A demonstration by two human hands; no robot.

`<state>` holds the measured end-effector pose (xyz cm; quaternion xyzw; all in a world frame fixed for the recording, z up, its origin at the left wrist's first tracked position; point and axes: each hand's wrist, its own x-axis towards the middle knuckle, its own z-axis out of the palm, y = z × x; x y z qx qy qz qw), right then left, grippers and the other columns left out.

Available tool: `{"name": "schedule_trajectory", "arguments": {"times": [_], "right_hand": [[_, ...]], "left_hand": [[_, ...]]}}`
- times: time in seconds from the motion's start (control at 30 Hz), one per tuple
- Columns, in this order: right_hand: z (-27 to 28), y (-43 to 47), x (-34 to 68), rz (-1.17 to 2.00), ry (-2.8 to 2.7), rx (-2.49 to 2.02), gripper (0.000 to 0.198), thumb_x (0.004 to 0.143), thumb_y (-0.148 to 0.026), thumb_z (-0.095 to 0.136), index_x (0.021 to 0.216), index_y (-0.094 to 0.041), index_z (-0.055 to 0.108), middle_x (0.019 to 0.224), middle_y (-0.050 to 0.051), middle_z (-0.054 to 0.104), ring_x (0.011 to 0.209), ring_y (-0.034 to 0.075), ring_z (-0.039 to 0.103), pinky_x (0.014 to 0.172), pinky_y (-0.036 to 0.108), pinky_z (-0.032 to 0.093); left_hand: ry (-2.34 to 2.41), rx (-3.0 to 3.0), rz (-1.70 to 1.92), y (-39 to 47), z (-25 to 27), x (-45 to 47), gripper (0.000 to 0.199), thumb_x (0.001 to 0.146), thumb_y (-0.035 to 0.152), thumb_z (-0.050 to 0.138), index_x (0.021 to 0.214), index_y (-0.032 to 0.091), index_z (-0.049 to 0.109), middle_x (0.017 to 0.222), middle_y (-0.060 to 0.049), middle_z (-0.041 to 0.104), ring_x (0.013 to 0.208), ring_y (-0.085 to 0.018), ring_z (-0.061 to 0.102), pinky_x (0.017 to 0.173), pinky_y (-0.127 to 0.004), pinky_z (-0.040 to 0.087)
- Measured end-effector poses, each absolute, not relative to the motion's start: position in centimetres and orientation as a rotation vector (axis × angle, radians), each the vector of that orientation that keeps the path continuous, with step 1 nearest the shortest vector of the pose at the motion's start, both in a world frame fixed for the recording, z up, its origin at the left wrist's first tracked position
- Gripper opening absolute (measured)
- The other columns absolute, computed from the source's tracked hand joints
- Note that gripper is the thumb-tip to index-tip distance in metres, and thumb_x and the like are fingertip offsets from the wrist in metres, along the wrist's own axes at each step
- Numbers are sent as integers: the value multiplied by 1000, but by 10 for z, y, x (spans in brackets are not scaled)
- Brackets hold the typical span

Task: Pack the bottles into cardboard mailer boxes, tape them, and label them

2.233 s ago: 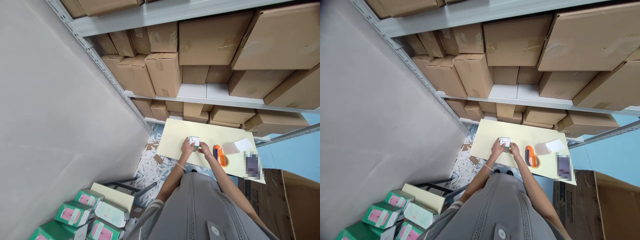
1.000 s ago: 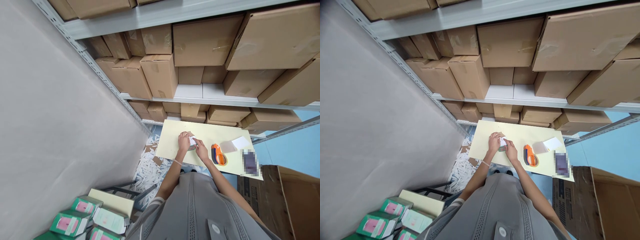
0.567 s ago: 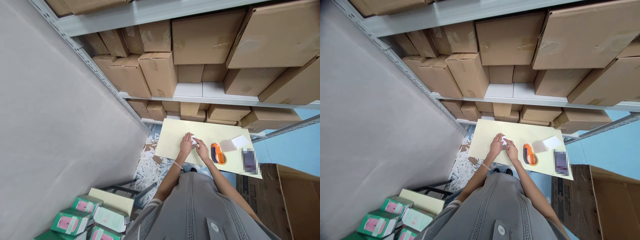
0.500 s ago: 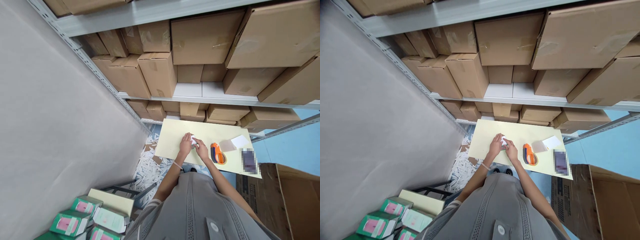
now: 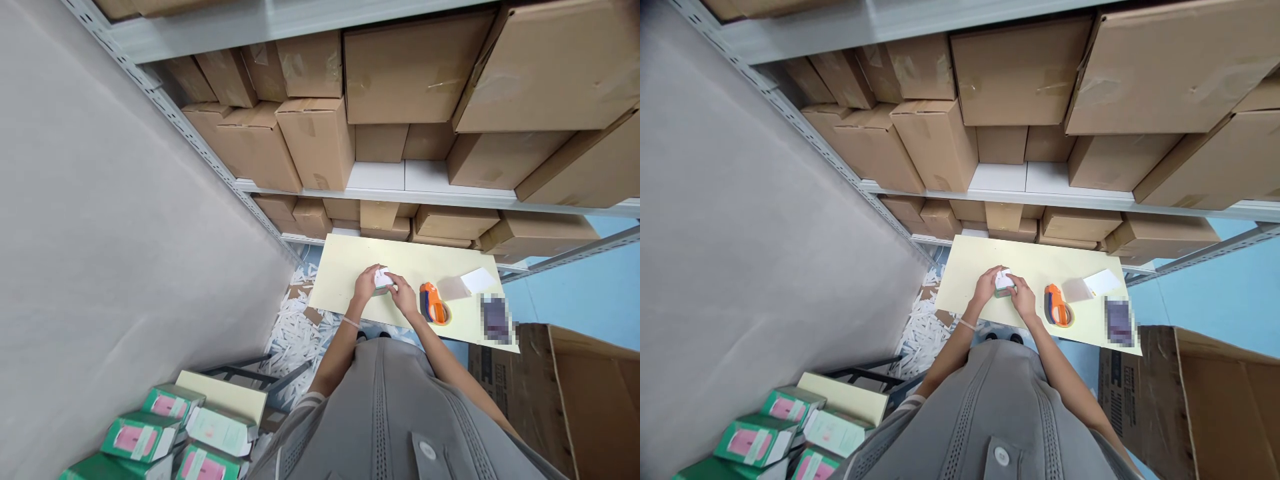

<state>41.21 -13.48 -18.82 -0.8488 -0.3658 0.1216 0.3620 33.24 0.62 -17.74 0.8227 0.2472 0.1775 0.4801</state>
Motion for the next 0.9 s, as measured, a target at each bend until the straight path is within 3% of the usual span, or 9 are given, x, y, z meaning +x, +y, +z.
{"name": "schedule_trajectory", "arguments": {"times": [0.13,0.3,0.5,0.77,0.9], "right_hand": [[-190,-136,413,318,-954,-2204,42,92,-28,47,132,-28,58,121,8,64,99,27,64,85,39,52],[-192,-137,411,292,-932,-2206,47,92,-30,47,138,-29,52,125,9,64,101,27,65,86,40,53],[-193,-135,409,283,-863,-2167,50,91,-30,48,141,-26,48,126,10,65,100,27,66,87,43,54],[-193,-134,410,402,-736,-2066,49,87,-34,55,135,-27,52,128,10,64,106,28,65,93,47,51],[-200,-135,409,669,-293,-1867,51,81,-43,68,126,-25,54,114,9,67,98,24,67,87,42,57]], "left_hand": [[592,1971,471,2,-179,332,44,92,8,41,128,19,63,138,-10,61,130,-23,56,115,-43,42],[757,1862,526,-2,-182,331,54,91,13,50,144,20,47,149,-9,50,138,-25,47,118,-44,37],[574,1902,495,-3,-182,320,36,95,20,45,123,19,67,140,-10,59,129,-23,55,114,-41,42],[674,1862,488,-2,-186,325,27,90,17,56,108,21,74,128,-9,66,119,-22,61,108,-40,47],[750,1708,502,0,-193,331,38,86,17,60,123,21,67,132,-9,63,120,-21,60,104,-38,49]]}}
